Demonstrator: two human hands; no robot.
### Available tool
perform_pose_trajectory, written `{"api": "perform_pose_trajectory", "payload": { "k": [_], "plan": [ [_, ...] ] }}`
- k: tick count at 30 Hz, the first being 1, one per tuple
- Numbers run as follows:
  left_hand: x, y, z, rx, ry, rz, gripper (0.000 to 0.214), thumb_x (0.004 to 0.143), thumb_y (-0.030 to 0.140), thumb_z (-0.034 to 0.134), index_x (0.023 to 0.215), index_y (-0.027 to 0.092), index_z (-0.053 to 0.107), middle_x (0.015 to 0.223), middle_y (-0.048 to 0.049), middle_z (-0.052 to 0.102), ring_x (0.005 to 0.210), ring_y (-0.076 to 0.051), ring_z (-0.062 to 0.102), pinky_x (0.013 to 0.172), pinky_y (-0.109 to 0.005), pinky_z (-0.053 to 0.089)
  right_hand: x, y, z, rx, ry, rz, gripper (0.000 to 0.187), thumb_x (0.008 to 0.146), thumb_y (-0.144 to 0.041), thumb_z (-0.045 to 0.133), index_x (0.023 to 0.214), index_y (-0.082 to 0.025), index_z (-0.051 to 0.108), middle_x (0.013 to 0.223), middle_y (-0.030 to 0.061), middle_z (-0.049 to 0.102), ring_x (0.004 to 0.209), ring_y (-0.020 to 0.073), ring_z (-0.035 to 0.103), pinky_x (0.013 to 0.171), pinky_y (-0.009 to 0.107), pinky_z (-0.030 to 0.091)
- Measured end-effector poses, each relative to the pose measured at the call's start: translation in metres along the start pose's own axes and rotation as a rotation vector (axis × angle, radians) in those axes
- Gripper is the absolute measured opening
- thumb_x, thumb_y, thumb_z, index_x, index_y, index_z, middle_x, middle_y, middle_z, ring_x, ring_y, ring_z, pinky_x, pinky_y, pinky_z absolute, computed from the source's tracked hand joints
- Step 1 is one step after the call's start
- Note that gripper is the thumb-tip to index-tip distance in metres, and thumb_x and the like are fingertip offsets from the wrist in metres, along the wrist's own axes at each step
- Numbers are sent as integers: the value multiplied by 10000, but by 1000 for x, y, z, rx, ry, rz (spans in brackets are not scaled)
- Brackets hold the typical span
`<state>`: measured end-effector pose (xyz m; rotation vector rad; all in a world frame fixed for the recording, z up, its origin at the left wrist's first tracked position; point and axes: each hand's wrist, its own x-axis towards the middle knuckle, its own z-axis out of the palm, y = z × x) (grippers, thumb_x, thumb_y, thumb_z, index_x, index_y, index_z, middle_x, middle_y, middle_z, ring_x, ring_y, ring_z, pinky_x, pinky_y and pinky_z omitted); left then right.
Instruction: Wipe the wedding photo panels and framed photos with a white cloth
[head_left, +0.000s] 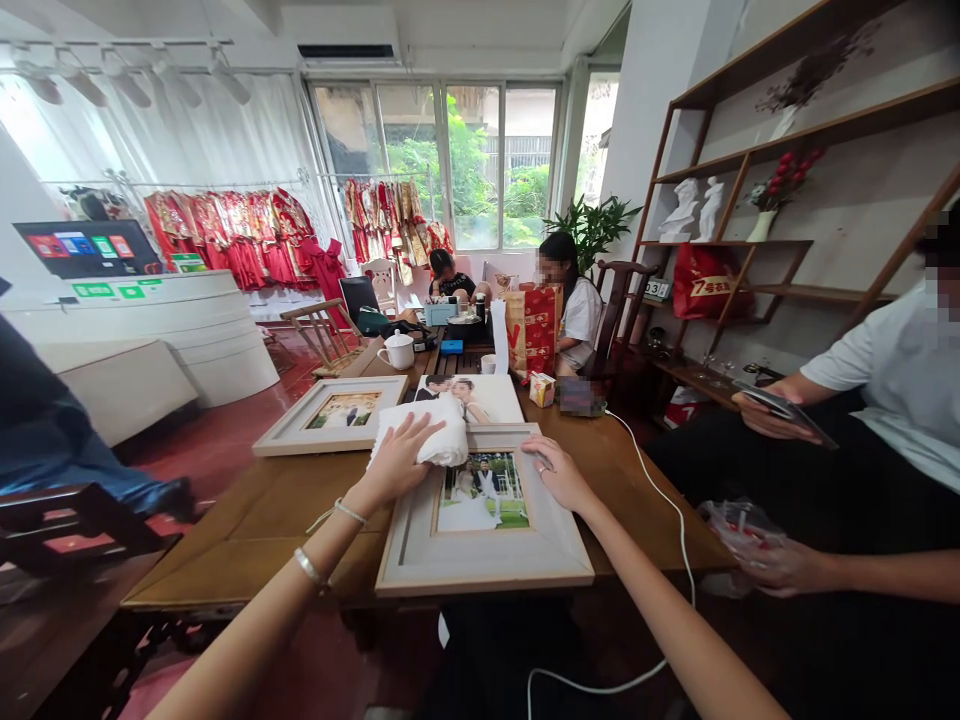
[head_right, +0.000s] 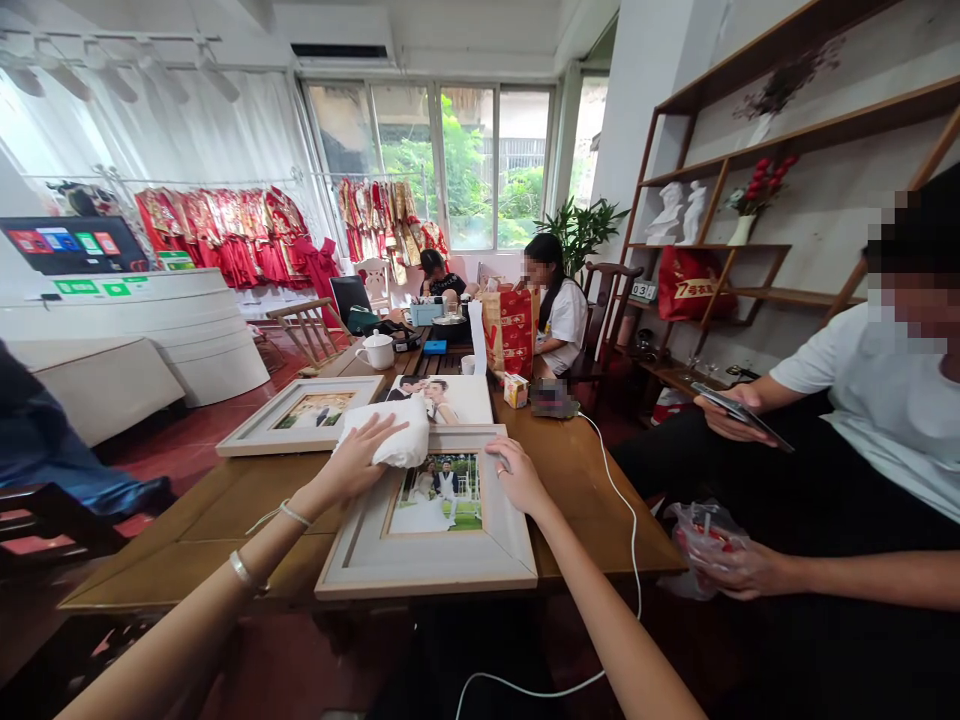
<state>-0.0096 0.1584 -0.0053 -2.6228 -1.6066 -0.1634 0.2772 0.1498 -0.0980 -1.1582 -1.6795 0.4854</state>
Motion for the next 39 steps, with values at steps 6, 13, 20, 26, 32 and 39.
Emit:
{"api": "perform_pose_trajectory", "payload": {
  "k": [6,13,20,26,32,39],
  "plan": [
    [-22,11,-10,71,-112,115,796,627,65,457,1387,286,371,1509,-31,273,1409,-301,90,1091,-587,170,-1,-3,1,-3,3,17,368,697,-60,429,931,-210,670,1101,67,644,1187,211,499,1074,449,315],
    [-99,41,-19,52,-211,123,943,488,58,451,1390,316,354,1516,10,253,1411,-282,67,1121,-558,136,-1,-3,2,-3,4,19,374,693,-51,417,922,-209,667,1105,64,637,1187,199,501,1080,430,309],
    [-116,50,-7,19,-124,147,954,496,104,473,1413,307,308,1532,11,197,1413,-289,39,1136,-530,104,-2,-5,0,-8,-7,24,378,697,-47,415,935,-205,662,1120,75,629,1192,208,497,1074,446,309],
    [-66,38,-2,45,-86,127,825,600,141,519,1396,271,349,1522,-45,237,1412,-299,57,1131,-519,99,-2,-7,-2,6,-3,32,374,694,-51,427,931,-215,666,1101,66,636,1188,210,500,1077,445,305],
    [-13,32,0,44,-42,85,687,751,171,493,1410,266,322,1516,-71,250,1405,-308,112,1112,-540,136,-1,-5,-1,6,5,47,381,691,-52,420,931,-213,668,1108,69,634,1200,212,488,1078,451,301],
    [-3,52,3,-12,38,88,716,748,115,454,1424,278,287,1519,-23,249,1396,-318,148,1090,-599,131,0,-2,-1,-11,4,32,374,683,-52,429,927,-198,673,1123,85,632,1177,220,503,1075,463,306]
  ]
}}
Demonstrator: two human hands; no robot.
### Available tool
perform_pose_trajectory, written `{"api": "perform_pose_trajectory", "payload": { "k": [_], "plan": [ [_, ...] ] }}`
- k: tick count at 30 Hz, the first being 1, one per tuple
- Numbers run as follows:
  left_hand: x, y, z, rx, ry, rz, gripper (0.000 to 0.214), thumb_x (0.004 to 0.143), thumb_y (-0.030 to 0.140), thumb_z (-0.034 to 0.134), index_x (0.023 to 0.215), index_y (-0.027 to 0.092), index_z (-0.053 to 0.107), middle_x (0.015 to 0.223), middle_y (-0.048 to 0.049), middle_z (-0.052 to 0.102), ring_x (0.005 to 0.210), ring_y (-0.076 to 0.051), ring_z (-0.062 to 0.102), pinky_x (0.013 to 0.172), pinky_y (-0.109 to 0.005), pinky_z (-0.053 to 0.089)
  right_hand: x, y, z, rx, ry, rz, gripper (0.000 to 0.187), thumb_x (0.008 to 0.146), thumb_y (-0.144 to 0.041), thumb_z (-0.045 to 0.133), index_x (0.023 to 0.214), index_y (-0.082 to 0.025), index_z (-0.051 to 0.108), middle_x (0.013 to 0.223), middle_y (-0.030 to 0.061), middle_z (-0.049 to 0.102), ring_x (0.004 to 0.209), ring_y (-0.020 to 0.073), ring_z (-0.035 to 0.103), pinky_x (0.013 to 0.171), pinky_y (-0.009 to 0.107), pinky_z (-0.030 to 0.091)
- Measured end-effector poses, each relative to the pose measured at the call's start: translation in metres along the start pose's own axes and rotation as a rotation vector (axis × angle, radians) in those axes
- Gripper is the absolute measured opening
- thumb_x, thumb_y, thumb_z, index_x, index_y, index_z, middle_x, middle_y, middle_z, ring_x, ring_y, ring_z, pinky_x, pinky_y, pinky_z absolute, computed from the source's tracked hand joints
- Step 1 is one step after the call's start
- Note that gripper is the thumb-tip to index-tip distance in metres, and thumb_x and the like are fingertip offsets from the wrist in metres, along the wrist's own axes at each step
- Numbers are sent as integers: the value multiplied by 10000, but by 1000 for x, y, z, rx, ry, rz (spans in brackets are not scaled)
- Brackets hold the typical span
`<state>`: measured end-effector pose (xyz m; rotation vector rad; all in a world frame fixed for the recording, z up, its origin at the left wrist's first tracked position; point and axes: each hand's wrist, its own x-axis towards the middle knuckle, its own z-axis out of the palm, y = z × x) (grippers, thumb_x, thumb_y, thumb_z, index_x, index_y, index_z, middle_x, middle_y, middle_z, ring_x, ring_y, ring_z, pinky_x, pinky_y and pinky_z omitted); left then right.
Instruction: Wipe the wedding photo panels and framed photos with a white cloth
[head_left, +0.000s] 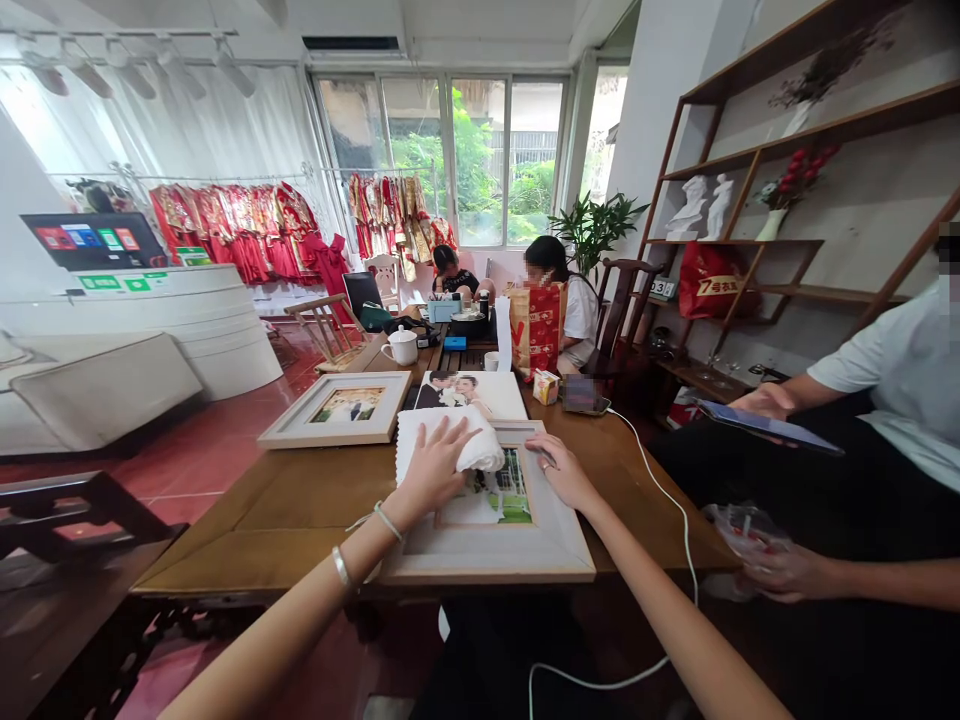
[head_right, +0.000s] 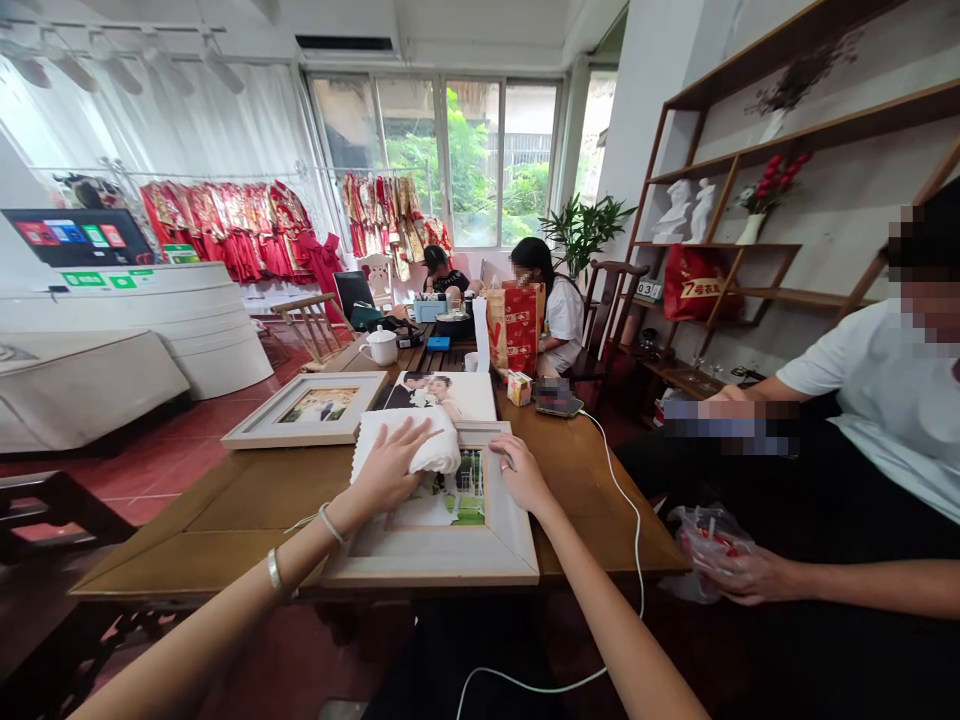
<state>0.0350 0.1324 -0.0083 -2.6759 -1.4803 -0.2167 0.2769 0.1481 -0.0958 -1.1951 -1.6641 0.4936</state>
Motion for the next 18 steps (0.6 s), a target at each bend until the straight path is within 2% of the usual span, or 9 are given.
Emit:
{"api": "perform_pose_trajectory", "payload": {
  "k": [3,6,11,14,18],
  "plan": [
    [-3,4,0,-11,24,23,841,661,38,467,1436,281,248,1526,-9,229,1403,-282,143,1115,-541,139,0,1,0,6,-7,-4,384,678,-50,436,934,-208,675,1120,77,635,1184,221,501,1074,463,309],
    [0,5,1,-2,-1,35,847,651,19,477,1431,264,258,1526,-35,230,1404,-257,149,1126,-491,154,0,2,0,5,0,-9,387,678,-53,432,935,-206,677,1115,81,637,1176,222,509,1076,464,307],
    [4,7,-3,13,-174,76,826,662,30,480,1420,289,281,1534,-58,196,1410,-305,71,1082,-610,134,-1,3,1,4,22,-19,386,687,-59,425,932,-218,677,1105,67,644,1170,210,514,1076,453,310],
    [-11,13,-14,-27,-278,96,835,634,30,464,1414,278,299,1518,-68,244,1398,-328,134,1050,-645,187,-1,3,1,0,17,-12,383,679,-60,429,930,-216,673,1111,65,638,1172,211,508,1076,454,306],
    [-51,24,-30,-90,-363,138,847,599,42,459,1405,266,328,1491,-72,310,1371,-340,227,1048,-637,222,0,0,-1,-11,-8,-6,382,675,-59,429,936,-206,666,1104,71,637,1183,214,500,1078,450,302]
  ]
}}
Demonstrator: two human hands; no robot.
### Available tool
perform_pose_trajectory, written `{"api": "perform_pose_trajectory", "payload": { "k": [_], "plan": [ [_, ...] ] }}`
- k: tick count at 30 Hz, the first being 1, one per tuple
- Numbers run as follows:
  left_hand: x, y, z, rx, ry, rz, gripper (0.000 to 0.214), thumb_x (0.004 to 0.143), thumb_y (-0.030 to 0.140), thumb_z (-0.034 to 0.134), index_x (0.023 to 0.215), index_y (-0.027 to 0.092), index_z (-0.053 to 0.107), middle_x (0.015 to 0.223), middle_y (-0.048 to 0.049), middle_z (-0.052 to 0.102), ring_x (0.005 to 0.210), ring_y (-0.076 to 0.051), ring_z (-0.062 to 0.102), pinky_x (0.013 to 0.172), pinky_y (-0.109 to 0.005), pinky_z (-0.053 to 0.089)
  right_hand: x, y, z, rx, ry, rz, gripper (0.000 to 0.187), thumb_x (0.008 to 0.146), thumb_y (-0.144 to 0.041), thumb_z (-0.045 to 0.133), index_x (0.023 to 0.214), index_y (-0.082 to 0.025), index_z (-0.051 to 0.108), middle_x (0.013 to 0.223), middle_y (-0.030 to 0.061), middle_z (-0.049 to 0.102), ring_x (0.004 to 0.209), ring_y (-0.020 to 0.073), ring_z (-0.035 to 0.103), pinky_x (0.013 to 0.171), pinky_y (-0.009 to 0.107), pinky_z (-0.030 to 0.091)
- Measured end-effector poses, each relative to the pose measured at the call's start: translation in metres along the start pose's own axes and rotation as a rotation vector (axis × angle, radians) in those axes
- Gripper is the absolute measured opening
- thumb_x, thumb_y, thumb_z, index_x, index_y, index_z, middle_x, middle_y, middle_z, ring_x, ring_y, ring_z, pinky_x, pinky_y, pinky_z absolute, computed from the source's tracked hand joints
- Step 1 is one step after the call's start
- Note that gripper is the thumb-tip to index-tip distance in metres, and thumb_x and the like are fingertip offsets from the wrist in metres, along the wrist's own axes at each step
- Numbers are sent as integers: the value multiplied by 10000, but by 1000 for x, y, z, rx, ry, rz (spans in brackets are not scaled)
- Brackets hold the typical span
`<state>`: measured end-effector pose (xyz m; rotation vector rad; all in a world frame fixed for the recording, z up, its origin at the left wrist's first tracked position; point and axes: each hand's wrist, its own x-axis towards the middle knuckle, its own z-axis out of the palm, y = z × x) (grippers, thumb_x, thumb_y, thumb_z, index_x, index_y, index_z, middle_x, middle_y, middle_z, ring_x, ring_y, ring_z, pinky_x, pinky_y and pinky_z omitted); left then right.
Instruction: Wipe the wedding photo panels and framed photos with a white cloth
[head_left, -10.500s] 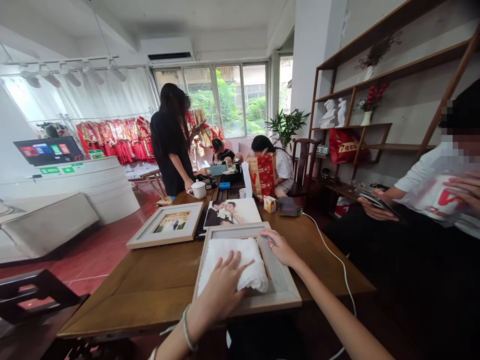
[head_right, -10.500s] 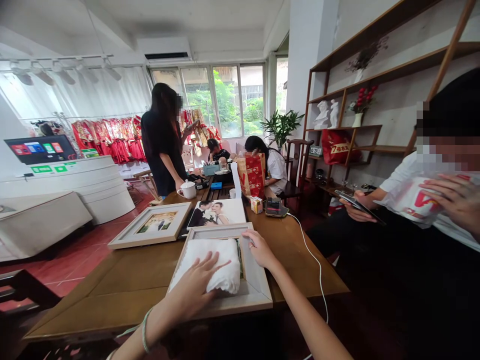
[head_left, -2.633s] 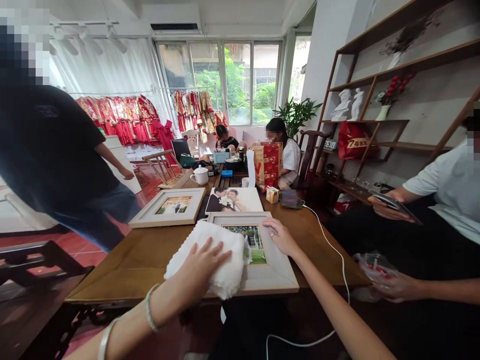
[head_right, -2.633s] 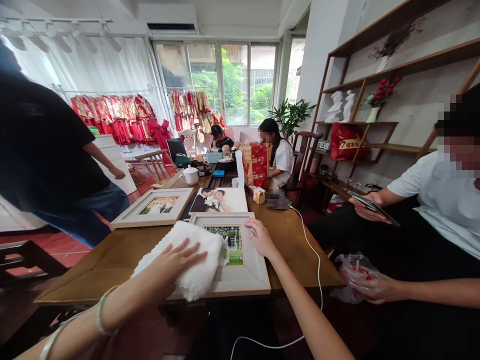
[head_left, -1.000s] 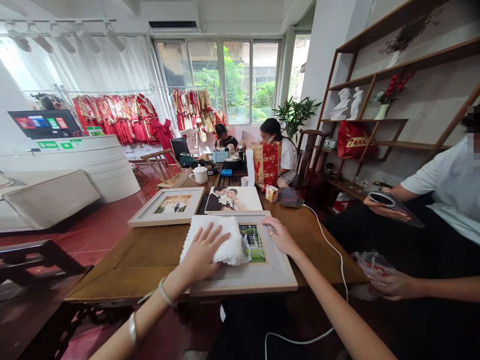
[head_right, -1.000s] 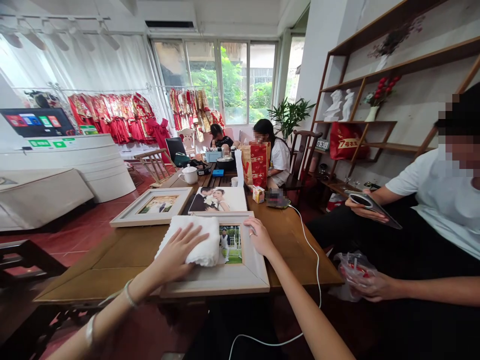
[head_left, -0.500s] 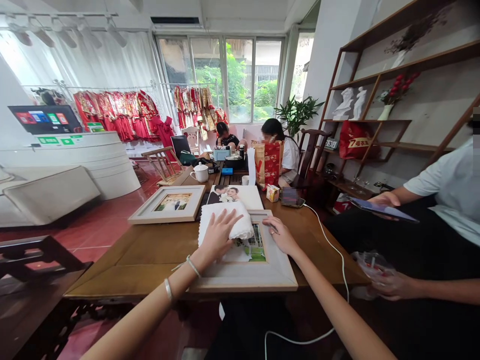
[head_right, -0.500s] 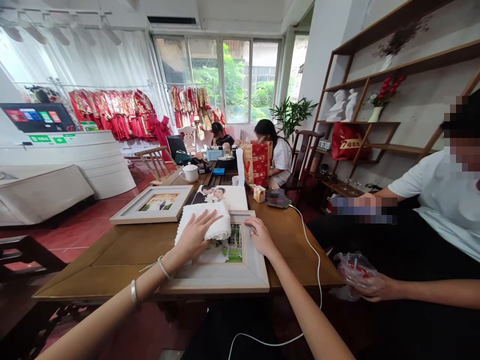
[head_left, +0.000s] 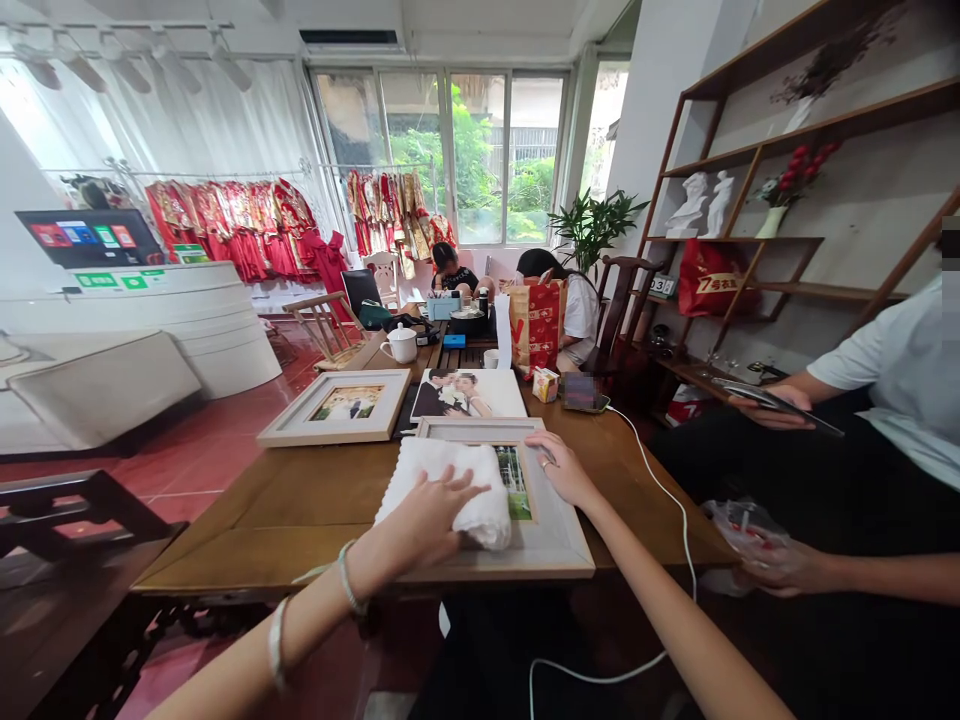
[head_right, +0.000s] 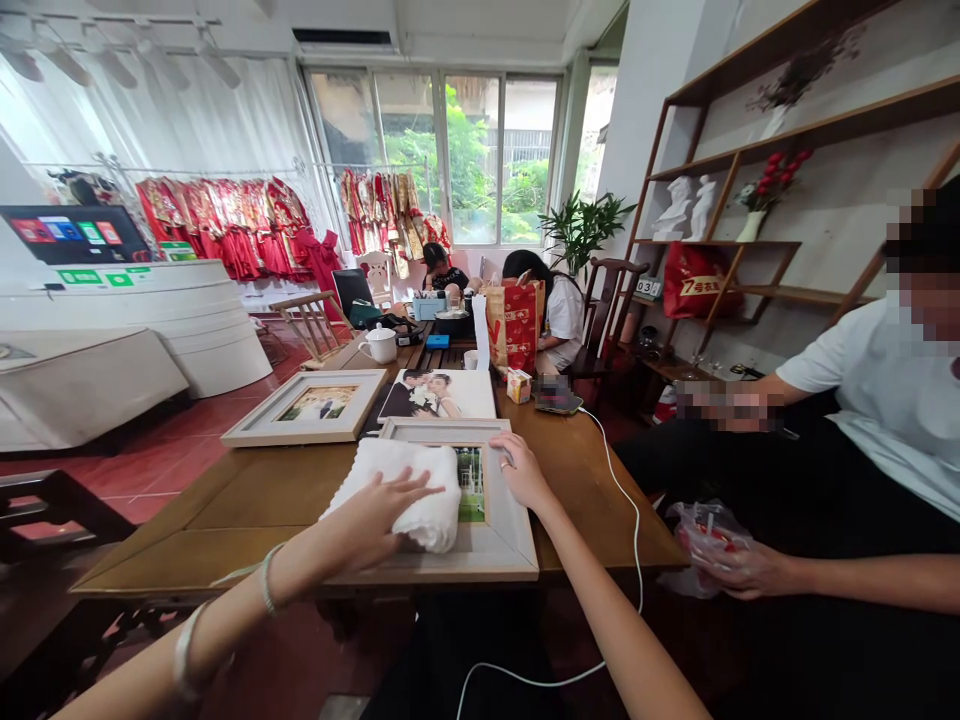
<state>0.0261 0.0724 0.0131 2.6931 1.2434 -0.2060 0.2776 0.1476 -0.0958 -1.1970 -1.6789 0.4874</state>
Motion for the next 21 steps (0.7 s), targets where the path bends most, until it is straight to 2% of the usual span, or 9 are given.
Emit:
{"api": "perform_pose_trajectory", "payload": {
  "k": [4,7,10,13,17,21],
  "plan": [
    [-37,20,9,-51,-31,9,947,551,30,449,1434,305,244,1518,-39,246,1385,-311,193,1076,-599,223,-1,-3,0,12,6,11,380,692,-61,418,939,-210,665,1104,70,639,1197,212,491,1080,446,300],
    [-42,34,17,-63,-18,-39,1005,526,29,444,1453,310,179,1539,-23,163,1402,-310,90,1084,-621,171,-1,-4,1,25,13,16,380,695,-61,413,934,-212,666,1093,68,642,1203,212,488,1083,449,295],
    [-28,43,25,-70,14,-92,1017,513,38,440,1459,290,169,1546,-18,110,1402,-327,4,1073,-666,91,-1,-2,2,12,21,18,378,691,-68,421,941,-213,663,1087,65,641,1195,212,496,1074,442,313],
    [-5,41,28,-54,55,-109,1016,521,13,438,1462,274,160,1550,-28,100,1402,-329,-21,1076,-664,67,0,0,1,-4,22,16,382,688,-75,429,954,-221,662,1105,61,635,1189,210,503,1066,433,329],
    [26,20,24,55,92,-38,968,602,-8,494,1457,305,164,1555,-56,78,1402,-335,-34,1076,-654,66,0,2,1,-21,18,24,389,684,-76,438,975,-208,660,1157,80,616,1188,222,503,1072,450,321],
    [55,-1,18,191,214,-53,884,702,12,543,1435,373,205,1550,-85,101,1397,-372,-7,1049,-672,110,0,3,2,-27,17,18,395,687,-70,434,985,-202,656,1180,88,607,1192,219,502,1074,454,316]
  ]
}}
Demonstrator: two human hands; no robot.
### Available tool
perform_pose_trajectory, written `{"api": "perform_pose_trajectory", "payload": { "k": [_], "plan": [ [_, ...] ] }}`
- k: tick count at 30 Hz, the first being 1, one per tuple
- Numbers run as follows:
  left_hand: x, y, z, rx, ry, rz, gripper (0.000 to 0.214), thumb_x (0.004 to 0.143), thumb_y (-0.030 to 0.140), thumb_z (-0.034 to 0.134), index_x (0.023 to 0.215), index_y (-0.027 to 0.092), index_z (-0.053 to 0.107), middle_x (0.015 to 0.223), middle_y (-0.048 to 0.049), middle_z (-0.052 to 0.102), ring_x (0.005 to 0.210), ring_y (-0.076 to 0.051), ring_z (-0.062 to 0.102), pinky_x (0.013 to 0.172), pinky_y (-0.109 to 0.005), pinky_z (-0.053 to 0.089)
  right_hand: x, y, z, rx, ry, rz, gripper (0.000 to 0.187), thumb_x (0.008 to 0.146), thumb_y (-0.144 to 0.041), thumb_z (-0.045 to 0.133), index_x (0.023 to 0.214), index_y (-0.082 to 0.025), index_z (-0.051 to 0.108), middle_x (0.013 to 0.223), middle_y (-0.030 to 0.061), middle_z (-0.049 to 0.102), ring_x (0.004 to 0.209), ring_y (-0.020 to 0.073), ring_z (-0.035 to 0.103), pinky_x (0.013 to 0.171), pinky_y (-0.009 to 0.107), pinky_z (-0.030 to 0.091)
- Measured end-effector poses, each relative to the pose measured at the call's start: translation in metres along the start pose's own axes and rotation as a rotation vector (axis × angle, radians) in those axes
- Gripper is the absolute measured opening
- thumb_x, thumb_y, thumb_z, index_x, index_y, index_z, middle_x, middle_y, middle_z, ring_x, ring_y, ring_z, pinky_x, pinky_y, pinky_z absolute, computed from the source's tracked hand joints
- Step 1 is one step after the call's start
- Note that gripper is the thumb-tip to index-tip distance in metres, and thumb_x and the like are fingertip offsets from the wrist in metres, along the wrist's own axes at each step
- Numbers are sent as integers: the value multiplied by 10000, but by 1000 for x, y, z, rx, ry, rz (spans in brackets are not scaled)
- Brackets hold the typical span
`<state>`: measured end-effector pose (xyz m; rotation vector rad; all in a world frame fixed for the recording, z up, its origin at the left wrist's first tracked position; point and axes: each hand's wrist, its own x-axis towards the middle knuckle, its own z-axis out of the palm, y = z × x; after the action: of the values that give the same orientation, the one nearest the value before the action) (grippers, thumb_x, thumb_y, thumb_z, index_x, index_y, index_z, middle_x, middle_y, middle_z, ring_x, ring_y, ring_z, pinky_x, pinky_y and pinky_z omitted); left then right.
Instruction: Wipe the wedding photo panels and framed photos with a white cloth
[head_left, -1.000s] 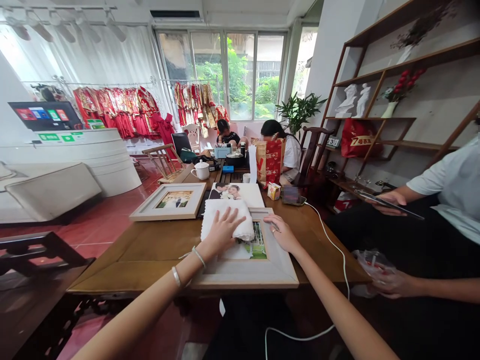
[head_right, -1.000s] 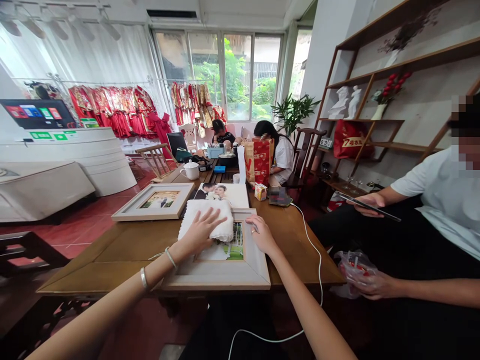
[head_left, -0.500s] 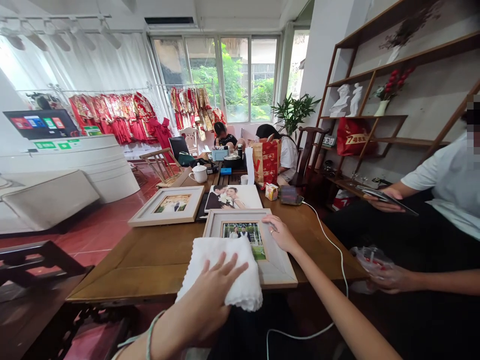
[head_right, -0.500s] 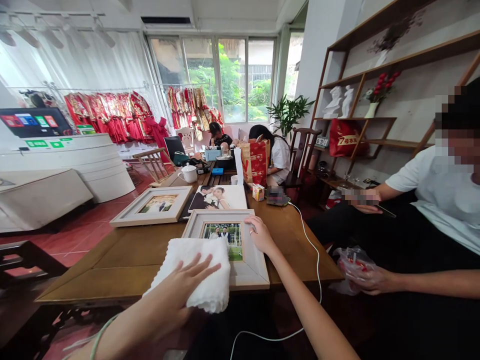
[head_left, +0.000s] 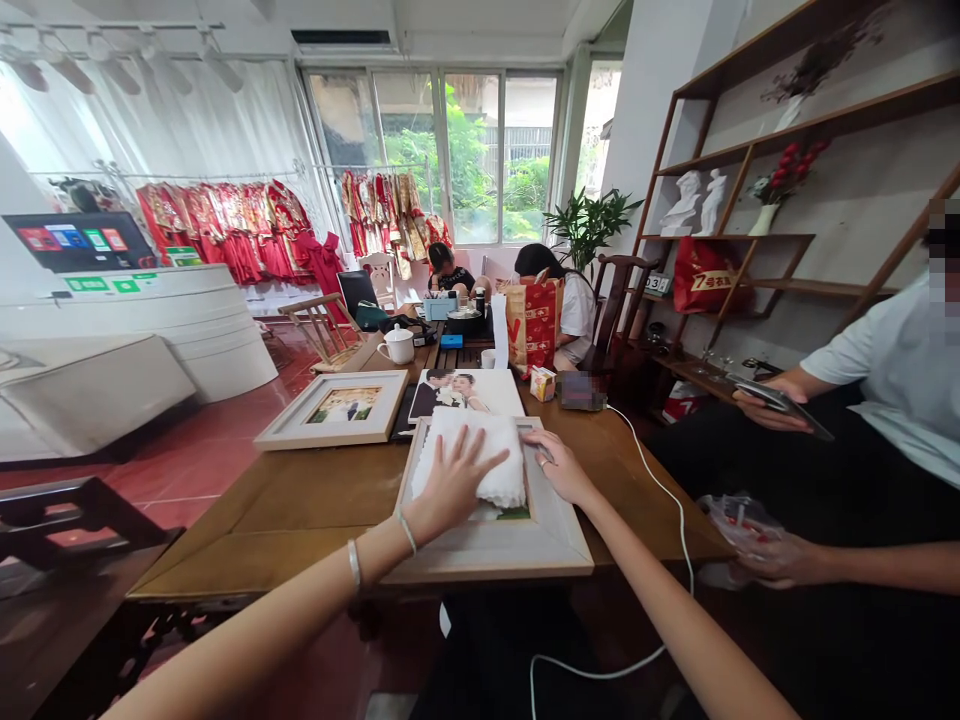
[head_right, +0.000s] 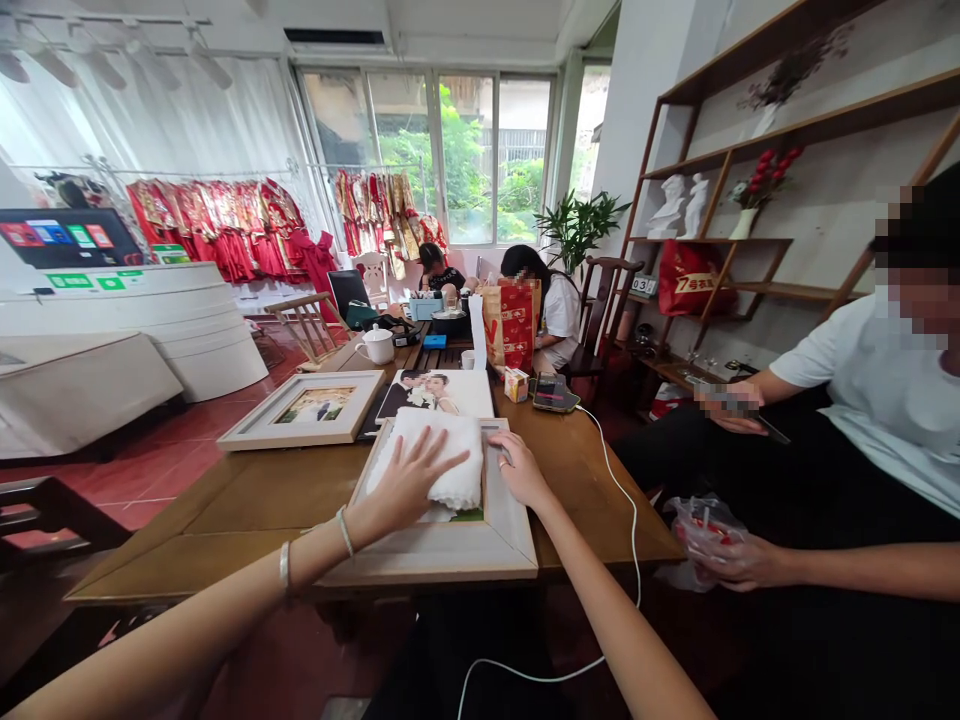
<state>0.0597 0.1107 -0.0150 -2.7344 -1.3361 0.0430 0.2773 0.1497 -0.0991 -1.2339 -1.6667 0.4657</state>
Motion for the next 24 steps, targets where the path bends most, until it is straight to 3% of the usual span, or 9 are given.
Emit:
{"api": "perform_pose_trajectory", "payload": {
  "k": [5,9,13,19,24],
  "plan": [
    [31,-3,1,-7,60,-25,829,732,65,558,1442,323,217,1541,-111,137,1394,-383,32,1077,-601,154,0,1,1,-13,1,-7,379,699,-73,438,988,-196,651,1186,100,607,1201,224,496,1064,454,323],
    [36,5,-1,-97,-28,25,805,742,115,541,1452,285,202,1540,-118,132,1389,-400,19,1071,-623,140,1,3,1,23,19,1,326,769,-139,429,1001,-211,647,1184,87,609,1180,218,509,1048,429,343],
    [15,19,-6,-191,-118,82,791,736,139,507,1450,291,202,1539,-98,151,1392,-391,24,1065,-638,143,1,3,-1,39,24,20,326,828,-210,383,1014,-210,650,1173,90,616,1151,228,526,1031,434,357],
    [-41,52,-26,-299,-203,200,804,698,148,516,1434,304,235,1524,-72,213,1395,-377,38,1081,-633,125,2,6,-2,53,4,-11,301,834,-238,406,991,-204,660,1144,99,632,1174,230,518,1027,419,364],
    [-65,73,-29,-288,-179,249,813,696,153,548,1427,328,237,1530,-85,187,1392,-388,56,1065,-662,133,5,9,-2,23,-7,-8,275,787,-186,453,951,-215,671,1125,87,643,1174,237,520,1023,426,373]
  ]
}}
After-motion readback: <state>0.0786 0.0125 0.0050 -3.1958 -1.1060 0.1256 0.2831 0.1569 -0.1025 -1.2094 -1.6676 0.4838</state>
